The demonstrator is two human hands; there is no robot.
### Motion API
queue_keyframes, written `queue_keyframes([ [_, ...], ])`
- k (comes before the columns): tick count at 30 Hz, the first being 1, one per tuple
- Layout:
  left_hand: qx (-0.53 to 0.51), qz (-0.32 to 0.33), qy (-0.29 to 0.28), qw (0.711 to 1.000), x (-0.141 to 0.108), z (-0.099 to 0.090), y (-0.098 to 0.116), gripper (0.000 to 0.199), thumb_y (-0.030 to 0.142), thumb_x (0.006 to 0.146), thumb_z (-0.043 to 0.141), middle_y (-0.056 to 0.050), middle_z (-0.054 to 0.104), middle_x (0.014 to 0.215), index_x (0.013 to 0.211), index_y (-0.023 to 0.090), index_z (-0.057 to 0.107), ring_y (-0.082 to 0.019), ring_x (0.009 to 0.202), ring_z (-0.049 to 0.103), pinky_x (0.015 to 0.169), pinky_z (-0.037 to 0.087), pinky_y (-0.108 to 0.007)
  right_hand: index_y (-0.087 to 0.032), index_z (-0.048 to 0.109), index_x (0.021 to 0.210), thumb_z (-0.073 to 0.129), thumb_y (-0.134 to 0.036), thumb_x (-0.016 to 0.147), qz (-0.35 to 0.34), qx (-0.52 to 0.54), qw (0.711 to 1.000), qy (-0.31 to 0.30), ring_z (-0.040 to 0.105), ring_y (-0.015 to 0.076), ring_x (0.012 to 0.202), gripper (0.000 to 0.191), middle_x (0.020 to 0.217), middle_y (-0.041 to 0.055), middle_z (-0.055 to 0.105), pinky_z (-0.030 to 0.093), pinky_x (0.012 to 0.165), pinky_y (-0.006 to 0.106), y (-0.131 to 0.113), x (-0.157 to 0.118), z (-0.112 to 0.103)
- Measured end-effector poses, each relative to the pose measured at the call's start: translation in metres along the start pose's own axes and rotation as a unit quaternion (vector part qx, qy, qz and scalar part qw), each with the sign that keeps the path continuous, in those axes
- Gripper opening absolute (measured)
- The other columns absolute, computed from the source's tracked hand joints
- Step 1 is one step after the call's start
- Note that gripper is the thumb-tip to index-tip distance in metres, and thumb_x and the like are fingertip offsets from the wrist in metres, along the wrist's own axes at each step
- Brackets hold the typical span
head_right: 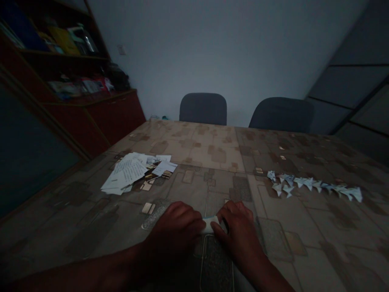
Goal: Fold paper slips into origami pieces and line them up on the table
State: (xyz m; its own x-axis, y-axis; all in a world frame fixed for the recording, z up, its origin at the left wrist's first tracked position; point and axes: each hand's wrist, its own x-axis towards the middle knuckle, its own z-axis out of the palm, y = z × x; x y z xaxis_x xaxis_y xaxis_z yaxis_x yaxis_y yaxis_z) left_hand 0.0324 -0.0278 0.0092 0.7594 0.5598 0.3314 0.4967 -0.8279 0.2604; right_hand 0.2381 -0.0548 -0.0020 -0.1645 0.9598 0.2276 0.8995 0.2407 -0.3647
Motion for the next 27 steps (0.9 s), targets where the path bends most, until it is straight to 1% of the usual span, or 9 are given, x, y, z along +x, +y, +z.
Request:
queue_keyframes([
  [2,0.008,0.036,-0.016,0.999,-0.006,0.001,0.005,0.013,0.019,0.096,0.046,0.0,0.061,0.084,0.089,0.019,0.056,-0.017,0.079,0.051,0.078,0.038,-0.035,-0.022,0.056,0.071,0.066,-0.018,0.077,0.0,0.0,1.0,0.003,0.055,0.0257,0.081,0.013,0.081,0.004,0.061,0.039,0.075,0.042,0.001,0.0,0.001],
  [3,0.01,0.07,-0.024,0.997,-0.009,0.002,0.008,0.01,0.019,0.095,0.047,-0.001,0.061,0.086,0.093,0.017,0.056,-0.017,0.079,0.052,0.077,0.039,-0.035,-0.022,0.056,0.071,0.066,-0.017,0.077,0.0,-0.001,1.0,0.004,0.055,0.0259,0.081,0.013,0.081,0.0042,0.061,0.039,0.074,0.042,0.001,0.001,0.001],
  [4,0.017,0.08,-0.028,0.996,-0.012,0.003,0.01,0.009,0.02,0.094,0.049,-0.002,0.061,0.09,0.098,0.016,0.056,-0.018,0.081,0.052,0.079,0.039,-0.035,-0.022,0.055,0.071,0.066,-0.016,0.077,-0.001,-0.002,1.0,0.003,0.055,0.0259,0.08,0.014,0.081,0.0044,0.061,0.039,0.074,0.042,0.001,0.001,0.001],
  [5,0.02,0.082,-0.032,0.996,-0.016,0.005,0.011,0.012,0.022,0.093,0.052,-0.003,0.062,0.094,0.102,0.015,0.056,-0.018,0.083,0.053,0.081,0.039,-0.036,-0.022,0.055,0.07,0.066,-0.015,0.077,-0.001,-0.001,1.0,0.001,0.054,0.0257,0.079,0.015,0.08,0.0042,0.061,0.039,0.073,0.042,0.001,0.002,0.001],
  [8,0.015,0.068,-0.035,0.997,-0.023,0.01,0.013,0.026,0.028,0.089,0.057,-0.005,0.062,0.101,0.11,0.014,0.054,-0.021,0.088,0.053,0.087,0.039,-0.038,-0.022,0.054,0.069,0.067,-0.015,0.077,0.0,0.004,1.0,-0.004,0.054,0.0246,0.077,0.017,0.076,0.003,0.06,0.039,0.072,0.041,0.0,0.003,0.001],
  [11,0.003,0.046,-0.051,0.998,-0.025,0.012,0.012,0.032,0.031,0.087,0.059,-0.006,0.062,0.101,0.114,0.014,0.052,-0.022,0.091,0.053,0.089,0.04,-0.039,-0.022,0.054,0.07,0.067,-0.017,0.078,-0.003,0.002,1.0,-0.001,0.054,0.0241,0.077,0.016,0.076,0.0024,0.06,0.039,0.072,0.041,-0.001,0.003,0.0],
  [16,-0.021,0.027,-0.064,0.997,-0.025,0.012,0.012,0.052,0.046,0.085,0.062,-0.008,0.06,0.113,0.124,0.014,0.048,-0.025,0.1,0.052,0.097,0.036,-0.043,-0.023,0.054,0.069,0.066,-0.02,0.079,-0.01,-0.013,1.0,0.004,0.054,0.0229,0.074,0.016,0.075,0.0019,0.06,0.039,0.07,0.039,-0.002,0.002,0.0],
  [21,-0.03,0.01,-0.081,0.996,-0.026,0.013,0.011,0.053,0.045,0.085,0.061,-0.008,0.059,0.116,0.126,0.015,0.046,-0.026,0.105,0.052,0.1,0.034,-0.046,-0.023,0.055,0.069,0.066,-0.018,0.079,-0.003,-0.019,1.0,0.003,0.055,0.023,0.075,0.015,0.074,0.0013,0.059,0.039,0.071,0.039,-0.003,0.003,0.0],
  [27,-0.015,0.026,-0.063,0.998,-0.027,0.015,0.01,0.056,0.045,0.083,0.063,-0.009,0.06,0.114,0.126,0.013,0.046,-0.026,0.104,0.052,0.102,0.032,-0.047,-0.023,0.055,0.07,0.066,-0.02,0.079,-0.008,-0.018,1.0,-0.002,0.054,0.0228,0.075,0.015,0.075,0.0015,0.06,0.039,0.07,0.038,-0.001,0.003,0.0],
])
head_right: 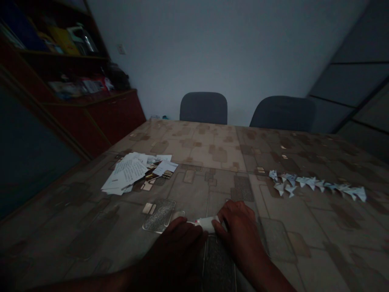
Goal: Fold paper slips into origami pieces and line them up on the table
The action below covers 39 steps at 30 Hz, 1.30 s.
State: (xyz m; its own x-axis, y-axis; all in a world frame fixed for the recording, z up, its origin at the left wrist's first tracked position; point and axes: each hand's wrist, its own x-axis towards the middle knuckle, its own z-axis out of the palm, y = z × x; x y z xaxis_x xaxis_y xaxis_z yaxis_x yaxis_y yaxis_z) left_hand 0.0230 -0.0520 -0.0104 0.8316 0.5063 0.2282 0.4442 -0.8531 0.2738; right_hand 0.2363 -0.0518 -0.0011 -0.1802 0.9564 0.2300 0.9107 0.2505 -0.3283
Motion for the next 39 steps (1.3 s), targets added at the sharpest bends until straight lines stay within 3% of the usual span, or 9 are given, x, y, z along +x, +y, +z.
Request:
queue_keyframes([
  [14,0.034,0.014,0.041,0.998,-0.003,0.014,-0.002,0.039,0.044,0.089,0.053,-0.006,0.062,0.103,0.114,0.014,0.054,-0.022,0.094,0.053,0.102,0.032,-0.044,-0.023,0.056,0.069,0.065,-0.021,0.08,0.008,0.017,1.0,0.011,0.056,0.0225,0.075,0.014,0.074,0.0011,0.06,0.038,0.072,0.038,0.001,-0.001,0.003],
  [24,0.034,0.049,0.011,0.998,0.002,0.002,-0.005,0.043,0.046,0.085,0.059,-0.007,0.062,0.104,0.112,0.013,0.056,-0.024,0.096,0.053,0.108,0.026,-0.047,-0.022,0.055,0.07,0.066,-0.019,0.076,0.02,0.019,1.0,0.011,0.056,0.0246,0.077,0.013,0.076,0.0025,0.061,0.04,0.074,0.042,0.002,-0.001,0.004],
  [27,0.039,0.054,0.006,0.998,0.004,0.001,-0.007,0.046,0.047,0.082,0.062,-0.007,0.061,0.103,0.112,0.013,0.055,-0.025,0.097,0.053,0.109,0.025,-0.049,-0.022,0.059,0.087,0.064,-0.02,0.077,0.027,0.029,0.998,0.039,0.058,0.0278,0.089,0.011,0.092,0.0063,0.064,0.042,0.079,0.045,0.004,-0.006,0.008],
  [31,0.042,0.059,0.008,0.997,0.003,0.003,-0.009,0.054,0.05,0.082,0.062,-0.008,0.061,0.104,0.118,0.012,0.052,-0.025,0.098,0.053,0.109,0.025,-0.052,-0.019,0.052,0.119,0.068,-0.025,0.073,0.004,-0.004,0.996,0.088,0.053,0.036,0.112,0.049,0.124,0.0167,0.057,0.042,0.088,0.053,0.012,-0.013,0.025],
  [35,0.036,0.045,-0.008,0.998,0.002,0.003,-0.009,0.058,0.052,0.08,0.063,-0.007,0.062,0.103,0.121,0.013,0.051,-0.025,0.098,0.054,0.109,0.025,-0.052,-0.018,0.048,0.127,0.066,-0.029,0.074,-0.026,-0.03,0.997,0.072,0.051,0.0381,0.118,0.057,0.134,0.0202,0.052,0.043,0.089,0.055,0.018,-0.015,0.038],
  [39,0.037,0.034,-0.027,0.998,0.002,0.002,-0.009,0.055,0.053,0.082,0.061,-0.007,0.061,0.108,0.12,0.014,0.051,-0.025,0.1,0.053,0.109,0.025,-0.052,-0.018,0.05,0.126,0.059,-0.025,0.078,0.015,-0.023,0.995,0.095,0.051,0.0358,0.121,0.05,0.135,0.0186,0.052,0.042,0.094,0.055,0.02,-0.018,0.034],
])
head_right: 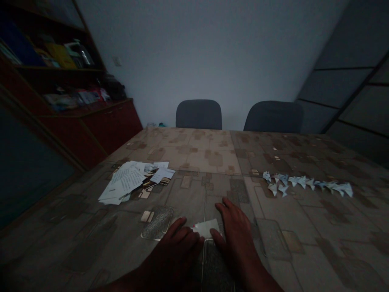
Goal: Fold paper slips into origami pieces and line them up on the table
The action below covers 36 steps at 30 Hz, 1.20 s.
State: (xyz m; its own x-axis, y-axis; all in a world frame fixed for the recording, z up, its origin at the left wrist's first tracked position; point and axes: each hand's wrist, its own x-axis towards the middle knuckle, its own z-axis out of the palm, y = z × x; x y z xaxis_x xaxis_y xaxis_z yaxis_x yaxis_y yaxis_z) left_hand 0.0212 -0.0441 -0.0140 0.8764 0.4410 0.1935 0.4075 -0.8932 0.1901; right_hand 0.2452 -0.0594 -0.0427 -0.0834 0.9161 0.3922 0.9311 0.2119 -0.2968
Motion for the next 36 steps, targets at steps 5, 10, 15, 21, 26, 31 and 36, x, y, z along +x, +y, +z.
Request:
queue_keyframes([
  [5,-0.007,-0.013,-0.025,1.0,0.001,-0.004,0.0,0.058,0.053,0.08,0.063,-0.007,0.061,0.111,0.122,0.015,0.051,-0.025,0.102,0.052,0.11,0.024,-0.051,-0.017,0.051,0.126,0.054,-0.026,0.084,0.017,0.009,1.0,0.009,0.052,0.0325,0.121,0.043,0.135,0.0169,0.054,0.042,0.097,0.053,0.008,-0.006,-0.01],
  [10,-0.011,-0.02,-0.025,0.999,0.008,-0.008,-0.001,0.067,0.054,0.076,0.066,-0.007,0.061,0.105,0.13,0.018,0.047,-0.026,0.098,0.053,0.107,0.027,-0.053,-0.017,0.051,0.128,0.053,-0.027,0.084,0.016,0.008,0.999,0.029,0.053,0.0329,0.12,0.044,0.133,0.0167,0.056,0.042,0.096,0.054,0.003,-0.006,-0.004],
  [15,-0.005,-0.025,-0.008,1.0,0.009,-0.009,0.001,0.066,0.053,0.076,0.067,-0.007,0.061,0.102,0.128,0.018,0.049,-0.026,0.096,0.054,0.106,0.028,-0.054,-0.016,0.052,0.126,0.057,-0.028,0.079,0.0,0.016,0.999,0.04,0.055,0.0356,0.118,0.049,0.13,0.0188,0.058,0.044,0.093,0.055,-0.005,-0.004,0.005],
  [21,-0.003,-0.038,0.028,0.999,-0.007,-0.006,-0.001,0.057,0.048,0.077,0.067,-0.012,0.059,0.117,0.122,0.017,0.052,-0.028,0.104,0.055,0.104,0.032,-0.055,-0.019,0.048,0.131,0.052,-0.024,0.083,0.018,0.066,0.997,0.022,0.051,0.0307,0.123,0.049,0.135,0.0141,0.055,0.043,0.098,0.051,0.0,-0.007,0.001],
  [26,0.028,-0.041,0.085,0.995,-0.02,0.0,-0.007,0.053,0.045,0.077,0.069,-0.013,0.057,0.126,0.121,0.02,0.052,-0.03,0.108,0.055,0.101,0.034,-0.054,-0.021,0.047,0.133,0.049,-0.023,0.084,0.027,0.07,0.997,0.018,0.051,0.0289,0.124,0.049,0.136,0.0121,0.055,0.042,0.1,0.05,0.003,-0.008,-0.001],
  [31,0.05,-0.002,0.137,0.989,-0.015,0.012,-0.01,0.051,0.048,0.076,0.069,-0.01,0.062,0.119,0.114,0.017,0.055,-0.027,0.102,0.058,0.101,0.035,-0.05,-0.017,0.047,0.132,0.05,-0.024,0.083,0.007,0.034,0.999,0.041,0.053,0.0323,0.122,0.049,0.133,0.0167,0.056,0.043,0.097,0.054,-0.006,-0.006,0.007],
  [36,0.044,0.002,0.13,0.991,-0.011,0.017,-0.01,0.048,0.048,0.078,0.068,-0.007,0.065,0.108,0.111,0.016,0.055,-0.024,0.099,0.058,0.104,0.033,-0.048,-0.015,0.049,0.131,0.056,-0.027,0.08,-0.008,0.007,0.999,0.045,0.052,0.0347,0.122,0.053,0.134,0.0189,0.056,0.044,0.095,0.054,-0.018,-0.003,0.016],
])
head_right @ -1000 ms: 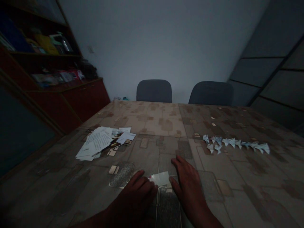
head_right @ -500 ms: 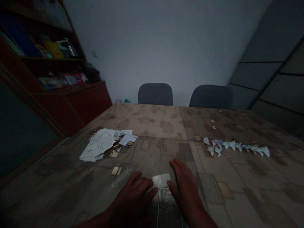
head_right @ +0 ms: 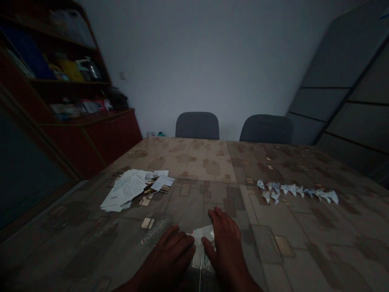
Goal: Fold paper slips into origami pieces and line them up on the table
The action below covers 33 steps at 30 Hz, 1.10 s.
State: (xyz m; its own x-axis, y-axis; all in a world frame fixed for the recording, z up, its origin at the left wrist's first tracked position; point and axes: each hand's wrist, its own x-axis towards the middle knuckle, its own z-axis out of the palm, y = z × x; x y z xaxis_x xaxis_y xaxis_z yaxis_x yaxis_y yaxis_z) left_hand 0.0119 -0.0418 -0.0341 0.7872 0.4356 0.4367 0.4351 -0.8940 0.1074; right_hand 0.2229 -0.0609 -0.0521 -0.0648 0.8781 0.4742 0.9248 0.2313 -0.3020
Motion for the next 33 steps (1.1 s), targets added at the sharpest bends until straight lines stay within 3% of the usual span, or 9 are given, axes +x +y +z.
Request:
queue_keyframes([
  [9,-0.012,-0.02,-0.038,0.999,0.0,-0.01,0.001,0.051,0.047,0.077,0.069,-0.009,0.063,0.111,0.114,0.017,0.053,-0.026,0.102,0.056,0.105,0.032,-0.052,-0.018,0.049,0.131,0.048,-0.023,0.085,0.027,0.022,0.999,-0.005,0.052,0.0307,0.123,0.046,0.135,0.0147,0.055,0.044,0.097,0.052,0.025,-0.002,-0.015],
  [14,-0.041,-0.045,-0.068,0.996,0.003,-0.013,0.005,0.045,0.042,0.078,0.068,-0.009,0.063,0.11,0.112,0.016,0.054,-0.026,0.102,0.056,0.107,0.03,-0.052,-0.019,0.05,0.131,0.052,-0.028,0.085,0.017,0.013,1.0,0.013,0.053,0.0328,0.121,0.047,0.132,0.015,0.057,0.042,0.097,0.054,0.013,-0.002,-0.011],
  [17,-0.047,-0.053,-0.099,0.993,0.004,-0.016,0.007,0.044,0.041,0.079,0.067,-0.009,0.063,0.111,0.113,0.016,0.053,-0.026,0.104,0.056,0.108,0.029,-0.051,-0.017,0.052,0.13,0.057,-0.027,0.08,0.003,0.012,1.0,-0.009,0.053,0.0346,0.121,0.051,0.132,0.0166,0.058,0.041,0.097,0.055,0.004,-0.001,-0.007],
  [21,-0.045,-0.05,-0.097,0.993,0.004,-0.02,0.007,0.045,0.04,0.08,0.065,-0.011,0.062,0.115,0.115,0.016,0.052,-0.028,0.106,0.055,0.107,0.029,-0.054,-0.015,0.053,0.13,0.052,-0.023,0.082,0.007,0.018,0.999,-0.037,0.053,0.0331,0.121,0.048,0.132,0.0172,0.058,0.043,0.096,0.053,0.008,0.001,-0.011],
  [27,-0.042,-0.044,-0.092,0.994,0.003,-0.022,0.006,0.045,0.036,0.079,0.066,-0.011,0.062,0.116,0.117,0.016,0.051,-0.028,0.104,0.057,0.105,0.032,-0.054,-0.017,0.058,0.124,0.044,-0.022,0.087,0.028,0.044,0.998,-0.034,0.053,0.0293,0.121,0.04,0.131,0.0144,0.059,0.041,0.099,0.053,0.02,0.001,-0.022],
  [33,-0.057,-0.049,-0.096,0.993,0.003,-0.024,0.004,0.041,0.036,0.081,0.062,-0.01,0.061,0.117,0.116,0.018,0.051,-0.027,0.106,0.056,0.106,0.03,-0.053,-0.022,0.067,0.11,0.051,-0.031,0.086,0.046,0.092,0.994,-0.048,0.053,0.0323,0.118,0.03,0.126,0.0125,0.061,0.04,0.098,0.055,0.008,0.003,-0.029],
])
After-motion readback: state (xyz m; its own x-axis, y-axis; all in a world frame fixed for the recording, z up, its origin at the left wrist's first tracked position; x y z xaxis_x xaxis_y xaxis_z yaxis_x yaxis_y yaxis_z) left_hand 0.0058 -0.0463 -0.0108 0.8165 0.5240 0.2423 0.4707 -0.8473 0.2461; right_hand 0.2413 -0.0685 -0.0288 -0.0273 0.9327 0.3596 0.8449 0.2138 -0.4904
